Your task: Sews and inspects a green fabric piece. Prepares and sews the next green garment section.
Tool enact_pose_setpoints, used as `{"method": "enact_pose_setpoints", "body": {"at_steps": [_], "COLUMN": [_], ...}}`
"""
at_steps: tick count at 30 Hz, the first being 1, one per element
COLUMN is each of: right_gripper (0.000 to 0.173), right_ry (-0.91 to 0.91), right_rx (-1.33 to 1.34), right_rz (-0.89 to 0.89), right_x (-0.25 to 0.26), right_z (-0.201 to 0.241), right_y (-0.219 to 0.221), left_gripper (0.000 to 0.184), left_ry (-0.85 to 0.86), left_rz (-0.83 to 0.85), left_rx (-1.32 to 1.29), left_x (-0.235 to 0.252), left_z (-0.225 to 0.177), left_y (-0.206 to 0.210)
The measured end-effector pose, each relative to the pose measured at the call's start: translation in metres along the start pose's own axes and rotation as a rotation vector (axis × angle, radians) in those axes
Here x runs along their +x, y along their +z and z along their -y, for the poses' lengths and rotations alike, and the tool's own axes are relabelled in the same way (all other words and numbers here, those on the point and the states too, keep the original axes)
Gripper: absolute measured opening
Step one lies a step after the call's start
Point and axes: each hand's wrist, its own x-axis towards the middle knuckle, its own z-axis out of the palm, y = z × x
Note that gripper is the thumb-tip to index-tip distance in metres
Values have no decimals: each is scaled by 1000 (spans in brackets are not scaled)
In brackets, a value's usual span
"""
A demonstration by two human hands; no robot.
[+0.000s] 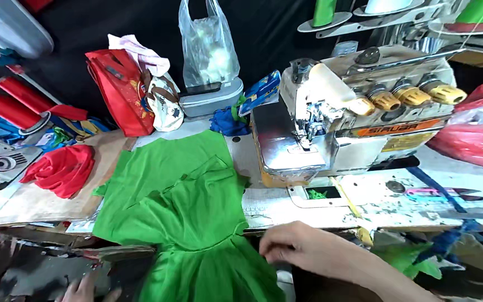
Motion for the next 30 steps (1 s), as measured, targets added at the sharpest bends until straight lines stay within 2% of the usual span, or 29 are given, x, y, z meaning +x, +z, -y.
{"method": "enact_pose_setpoints", "body": {"at_steps": [1, 3, 5, 8, 10, 13, 17, 20, 23, 24, 25, 27, 28, 30], "right_gripper": [19, 18, 14, 15, 16, 19, 30, 51, 75, 73, 62, 33, 21, 15], "right_ry": [23, 50, 84, 127, 111, 122, 0, -140, -232, -202, -146, -41, -25, -96], "right_rx": [-27, -47, 7, 55, 58, 80, -77, -177, -80, -8, 63, 196, 260, 377], "right_rz": [-86, -255, -314, -320, -340, -332, -525, -689, -660, -612, -560, -452, -424, -456], "right_x": [8, 25, 39, 45, 42, 35, 36, 54, 74, 75, 74, 65, 57, 38], "right_z": [-4, -13, -25, -42, -44, -35, -8, 21, 39, 42, 43, 39, 35, 23], "right_y": [0, 1, 7, 19, 22, 18, 4, -16, -38, -41, -41, -38, -36, -30], "left_gripper": [58, 47, 35, 45, 50, 33, 23, 16, 16, 16, 16, 16, 17, 19], "left_ry": [63, 280, 463, 421, 339, 325, 433, 601, 784, 839, 877, 917, 928, 894], "left_rz": [-74, -233, -311, -161, -40, 108, 82, -14, -91, -116, -134, -195, -221, -254], "left_rx": [79, 109, 69, 53, 29, -104, -302, -396, -374, -354, -342, -376, -426, -567], "left_x": [19, 59, 104, 171, 211, 239, 220, 176, 126, 114, 102, 90, 89, 88], "left_z": [-19, -66, -113, -167, -175, -162, -174, -199, -226, -231, -234, -236, -234, -227], "left_y": [2, 17, 40, 64, 78, 84, 40, 0, -34, -43, -52, -66, -71, -73]}}
